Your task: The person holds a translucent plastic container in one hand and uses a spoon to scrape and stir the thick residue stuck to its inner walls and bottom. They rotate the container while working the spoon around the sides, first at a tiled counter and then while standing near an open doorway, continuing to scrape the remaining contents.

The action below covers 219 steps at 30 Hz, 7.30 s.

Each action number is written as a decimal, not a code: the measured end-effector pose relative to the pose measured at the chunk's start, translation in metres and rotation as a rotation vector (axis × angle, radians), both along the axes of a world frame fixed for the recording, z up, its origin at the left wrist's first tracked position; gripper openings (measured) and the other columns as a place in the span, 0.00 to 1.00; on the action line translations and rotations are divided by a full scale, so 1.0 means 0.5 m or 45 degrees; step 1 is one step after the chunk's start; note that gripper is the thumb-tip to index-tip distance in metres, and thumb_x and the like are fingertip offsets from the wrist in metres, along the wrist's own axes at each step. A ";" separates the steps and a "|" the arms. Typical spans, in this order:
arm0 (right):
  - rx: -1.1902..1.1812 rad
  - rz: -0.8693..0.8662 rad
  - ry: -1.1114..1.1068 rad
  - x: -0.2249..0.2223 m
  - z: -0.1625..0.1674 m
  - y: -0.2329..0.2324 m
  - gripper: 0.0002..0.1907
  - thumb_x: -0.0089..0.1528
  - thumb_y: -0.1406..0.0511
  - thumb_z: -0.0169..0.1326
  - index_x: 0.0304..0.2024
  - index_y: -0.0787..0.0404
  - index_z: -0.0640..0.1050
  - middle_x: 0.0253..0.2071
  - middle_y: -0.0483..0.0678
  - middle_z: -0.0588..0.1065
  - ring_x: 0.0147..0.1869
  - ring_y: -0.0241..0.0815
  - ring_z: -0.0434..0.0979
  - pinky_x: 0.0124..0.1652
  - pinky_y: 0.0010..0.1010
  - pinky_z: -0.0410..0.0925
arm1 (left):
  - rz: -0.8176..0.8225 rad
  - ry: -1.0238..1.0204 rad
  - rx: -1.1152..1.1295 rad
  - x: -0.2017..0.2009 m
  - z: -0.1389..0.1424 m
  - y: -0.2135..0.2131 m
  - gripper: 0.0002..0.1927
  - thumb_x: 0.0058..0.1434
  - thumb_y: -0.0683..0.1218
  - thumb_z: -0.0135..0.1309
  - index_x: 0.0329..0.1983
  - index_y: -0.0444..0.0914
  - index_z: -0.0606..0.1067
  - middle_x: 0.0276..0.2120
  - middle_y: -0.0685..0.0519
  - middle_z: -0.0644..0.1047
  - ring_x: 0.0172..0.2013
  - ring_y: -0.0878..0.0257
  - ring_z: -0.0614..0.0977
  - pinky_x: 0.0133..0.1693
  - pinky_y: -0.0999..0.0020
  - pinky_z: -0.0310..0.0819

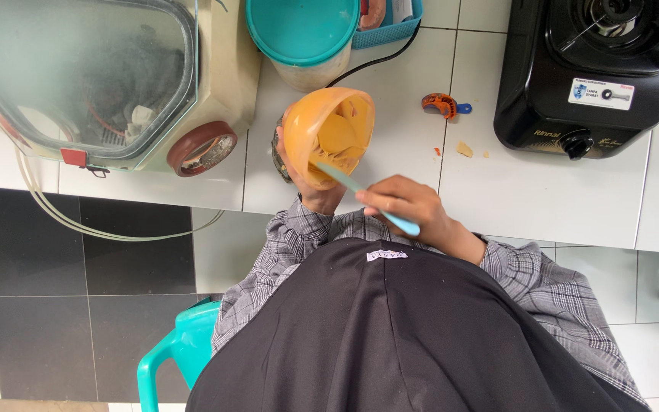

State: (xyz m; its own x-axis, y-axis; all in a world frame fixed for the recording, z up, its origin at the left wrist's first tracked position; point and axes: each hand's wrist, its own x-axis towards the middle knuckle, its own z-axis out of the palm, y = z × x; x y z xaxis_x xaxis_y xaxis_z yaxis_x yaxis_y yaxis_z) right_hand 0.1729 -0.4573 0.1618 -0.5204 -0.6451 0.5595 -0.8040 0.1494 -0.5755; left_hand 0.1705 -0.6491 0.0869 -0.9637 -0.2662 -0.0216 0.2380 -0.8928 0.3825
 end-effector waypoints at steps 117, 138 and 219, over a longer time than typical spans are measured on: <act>0.031 -0.034 -0.174 -0.118 0.093 0.050 0.11 0.62 0.72 0.66 0.47 0.62 0.82 0.42 0.49 0.82 0.45 0.43 0.84 0.44 0.29 0.74 | -0.471 -0.220 0.215 0.025 0.023 -0.028 0.34 0.74 0.67 0.40 0.73 0.42 0.63 0.67 0.53 0.69 0.66 0.57 0.71 0.67 0.56 0.69; -0.052 -0.057 -0.502 -0.169 0.079 0.121 0.07 0.69 0.72 0.60 0.49 0.67 0.81 0.44 0.53 0.81 0.48 0.42 0.85 0.45 0.30 0.81 | -0.637 -0.250 0.143 0.014 0.046 -0.013 0.44 0.67 0.72 0.46 0.77 0.44 0.58 0.72 0.48 0.64 0.70 0.52 0.69 0.68 0.50 0.68; 0.227 -0.162 -0.158 -0.074 0.190 0.094 0.14 0.58 0.69 0.67 0.47 0.57 0.83 0.42 0.45 0.81 0.46 0.41 0.82 0.44 0.30 0.74 | -0.835 -0.278 0.015 0.024 0.084 -0.001 0.46 0.71 0.76 0.28 0.78 0.40 0.56 0.70 0.43 0.63 0.69 0.46 0.69 0.67 0.42 0.67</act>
State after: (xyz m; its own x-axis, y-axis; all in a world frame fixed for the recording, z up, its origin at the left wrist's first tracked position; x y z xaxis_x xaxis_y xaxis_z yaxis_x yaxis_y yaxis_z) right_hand 0.1359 -0.4102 0.2569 -0.6615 -0.6526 0.3695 -0.6969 0.3529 -0.6244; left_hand 0.1824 -0.6494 0.1290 -0.8989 0.3713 -0.2327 -0.4336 -0.8305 0.3496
